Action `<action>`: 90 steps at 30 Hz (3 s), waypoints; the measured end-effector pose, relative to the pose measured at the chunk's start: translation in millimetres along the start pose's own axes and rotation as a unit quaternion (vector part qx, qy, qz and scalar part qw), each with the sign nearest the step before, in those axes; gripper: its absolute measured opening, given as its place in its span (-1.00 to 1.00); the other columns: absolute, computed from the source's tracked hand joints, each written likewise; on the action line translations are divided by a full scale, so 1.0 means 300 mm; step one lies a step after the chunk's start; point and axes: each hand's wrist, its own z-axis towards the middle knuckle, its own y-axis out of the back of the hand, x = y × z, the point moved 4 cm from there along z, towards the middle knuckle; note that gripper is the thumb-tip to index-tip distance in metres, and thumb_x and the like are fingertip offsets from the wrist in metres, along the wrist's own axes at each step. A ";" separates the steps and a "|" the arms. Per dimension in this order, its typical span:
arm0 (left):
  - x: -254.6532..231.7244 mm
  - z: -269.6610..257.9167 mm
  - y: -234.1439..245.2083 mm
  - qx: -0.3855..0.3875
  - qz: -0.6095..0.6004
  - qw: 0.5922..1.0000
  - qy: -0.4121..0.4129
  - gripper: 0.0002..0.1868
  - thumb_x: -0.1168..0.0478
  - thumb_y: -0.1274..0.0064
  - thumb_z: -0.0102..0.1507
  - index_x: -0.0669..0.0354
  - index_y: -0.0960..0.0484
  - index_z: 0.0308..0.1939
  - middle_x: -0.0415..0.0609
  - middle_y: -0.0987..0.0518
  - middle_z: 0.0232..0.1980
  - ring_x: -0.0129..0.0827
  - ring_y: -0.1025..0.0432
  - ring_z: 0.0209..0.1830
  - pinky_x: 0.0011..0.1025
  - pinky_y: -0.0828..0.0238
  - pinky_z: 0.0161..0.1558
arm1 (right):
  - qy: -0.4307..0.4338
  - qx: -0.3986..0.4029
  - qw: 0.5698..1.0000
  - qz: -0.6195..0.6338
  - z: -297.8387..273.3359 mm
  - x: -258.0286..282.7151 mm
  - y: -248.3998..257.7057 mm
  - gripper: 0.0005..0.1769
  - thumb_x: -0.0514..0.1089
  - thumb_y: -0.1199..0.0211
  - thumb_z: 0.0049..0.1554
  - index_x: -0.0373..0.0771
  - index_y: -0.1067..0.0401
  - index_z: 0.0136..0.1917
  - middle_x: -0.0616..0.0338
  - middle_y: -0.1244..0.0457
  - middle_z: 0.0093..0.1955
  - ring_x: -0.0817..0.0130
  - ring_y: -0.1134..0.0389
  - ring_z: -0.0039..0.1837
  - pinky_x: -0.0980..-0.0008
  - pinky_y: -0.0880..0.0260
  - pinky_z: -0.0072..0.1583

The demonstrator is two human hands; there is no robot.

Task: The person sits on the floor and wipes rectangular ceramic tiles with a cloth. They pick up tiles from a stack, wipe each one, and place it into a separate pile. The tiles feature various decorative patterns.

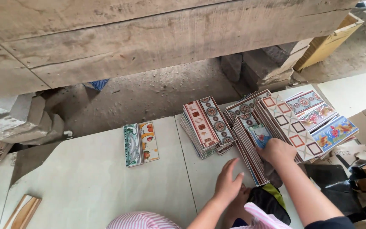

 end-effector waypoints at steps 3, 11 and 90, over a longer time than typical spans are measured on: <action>0.132 0.108 -0.148 0.044 -0.048 0.996 0.060 -0.46 0.11 0.20 0.12 0.02 -0.16 0.19 -0.14 -0.19 0.24 -0.37 -0.08 0.25 -0.44 0.03 0.18 | 0.007 0.014 1.000 -0.012 -0.001 0.008 0.006 -0.39 0.36 -0.07 -0.11 -0.13 -0.36 0.00 0.27 -0.28 -0.01 0.20 -0.32 0.04 0.29 -0.31 -0.05; 0.165 0.173 -0.305 0.102 -0.309 0.939 0.117 -0.45 0.23 0.30 0.10 0.02 -0.14 0.22 -0.14 -0.24 0.22 -0.48 -0.09 0.23 -0.57 0.07 0.15 | 0.034 -0.006 0.999 -0.027 0.012 -0.002 -0.015 -0.45 0.34 -0.12 -0.20 -0.11 -0.37 -0.15 0.32 -0.28 -0.17 0.24 -0.33 -0.08 0.35 -0.28 -0.14; 0.112 -0.181 0.271 0.249 -0.656 0.712 0.032 -0.14 -0.30 0.42 0.09 0.27 -0.10 0.27 0.26 -0.29 0.12 0.03 -0.35 -0.12 -0.25 -0.40 -0.28 | 0.454 -0.274 0.839 0.125 -0.415 0.335 0.118 -0.83 0.05 -0.16 -0.10 0.10 -0.43 -0.19 0.48 -0.20 -0.21 0.45 -0.27 -0.34 0.38 -0.22 -0.47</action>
